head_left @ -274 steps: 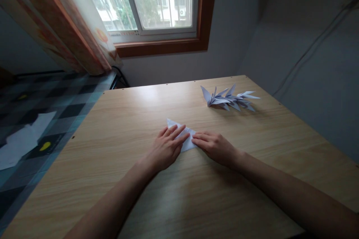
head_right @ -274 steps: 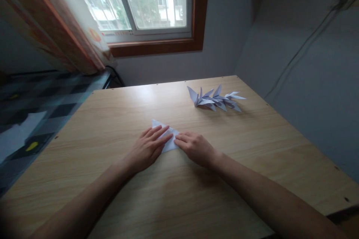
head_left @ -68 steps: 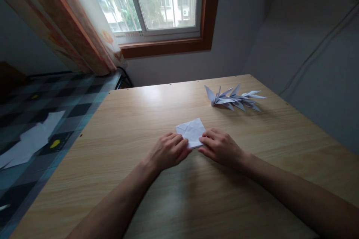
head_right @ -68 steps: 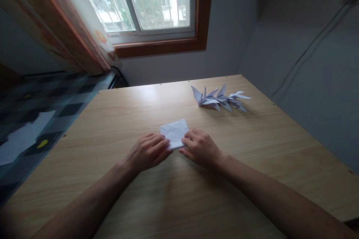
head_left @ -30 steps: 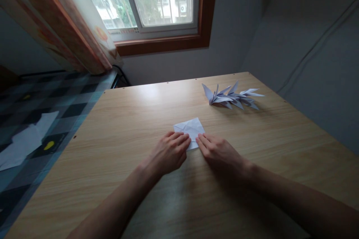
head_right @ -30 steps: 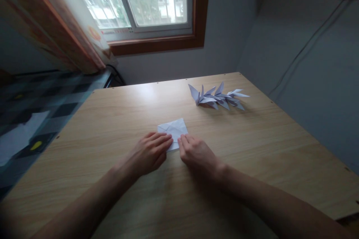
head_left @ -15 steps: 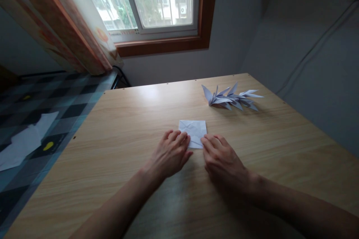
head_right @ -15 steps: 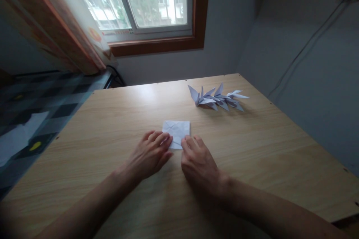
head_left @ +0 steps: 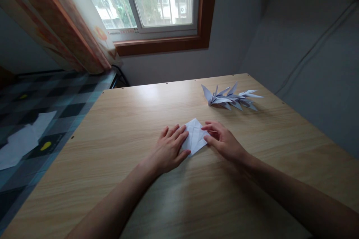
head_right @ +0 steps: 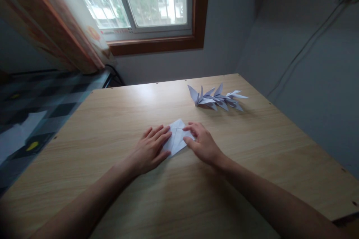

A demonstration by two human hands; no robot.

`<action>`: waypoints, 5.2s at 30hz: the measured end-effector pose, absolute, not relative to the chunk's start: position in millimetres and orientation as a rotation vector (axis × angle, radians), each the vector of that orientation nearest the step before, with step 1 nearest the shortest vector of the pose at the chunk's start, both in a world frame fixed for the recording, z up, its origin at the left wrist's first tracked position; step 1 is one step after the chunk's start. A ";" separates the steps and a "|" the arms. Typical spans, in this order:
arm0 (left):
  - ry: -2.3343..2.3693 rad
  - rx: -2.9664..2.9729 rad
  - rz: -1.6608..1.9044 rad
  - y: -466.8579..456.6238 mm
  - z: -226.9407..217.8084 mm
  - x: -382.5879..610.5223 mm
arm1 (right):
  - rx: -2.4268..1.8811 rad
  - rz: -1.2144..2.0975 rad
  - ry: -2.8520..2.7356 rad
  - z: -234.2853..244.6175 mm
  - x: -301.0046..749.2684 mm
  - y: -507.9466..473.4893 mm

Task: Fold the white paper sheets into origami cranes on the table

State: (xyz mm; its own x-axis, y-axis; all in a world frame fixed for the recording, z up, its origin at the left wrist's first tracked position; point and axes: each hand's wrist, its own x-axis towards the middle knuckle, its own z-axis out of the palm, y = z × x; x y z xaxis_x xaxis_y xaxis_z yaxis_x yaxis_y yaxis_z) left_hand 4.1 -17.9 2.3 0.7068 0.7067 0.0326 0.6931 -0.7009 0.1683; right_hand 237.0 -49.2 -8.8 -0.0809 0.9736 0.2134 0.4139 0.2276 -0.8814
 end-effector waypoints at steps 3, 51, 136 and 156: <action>1.117 2.762 0.146 -17.1 2.4 3.5 | -1.291 0.949 -1.483 -12.2 240.4 -43.5; 1.089 2.780 0.217 -19.4 1.2 5.1 | -1.204 -0.117 -2.425 -10.0 220.6 -47.8; 0.939 2.911 0.851 -12.1 -4.4 2.4 | -0.892 0.277 -2.126 -12.2 261.1 -38.1; 0.680 3.239 1.112 -29.2 4.4 7.0 | -0.925 0.133 -2.556 -14.1 209.9 -41.9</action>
State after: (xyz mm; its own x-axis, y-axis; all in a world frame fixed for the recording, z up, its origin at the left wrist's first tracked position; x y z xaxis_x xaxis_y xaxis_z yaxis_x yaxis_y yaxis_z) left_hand 7.0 -29.2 4.4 0.7298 0.2410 0.6397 0.4594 -0.8659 -0.1979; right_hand 209.9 -41.9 -14.1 -0.6919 0.6307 0.3513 0.5909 0.7743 -0.2264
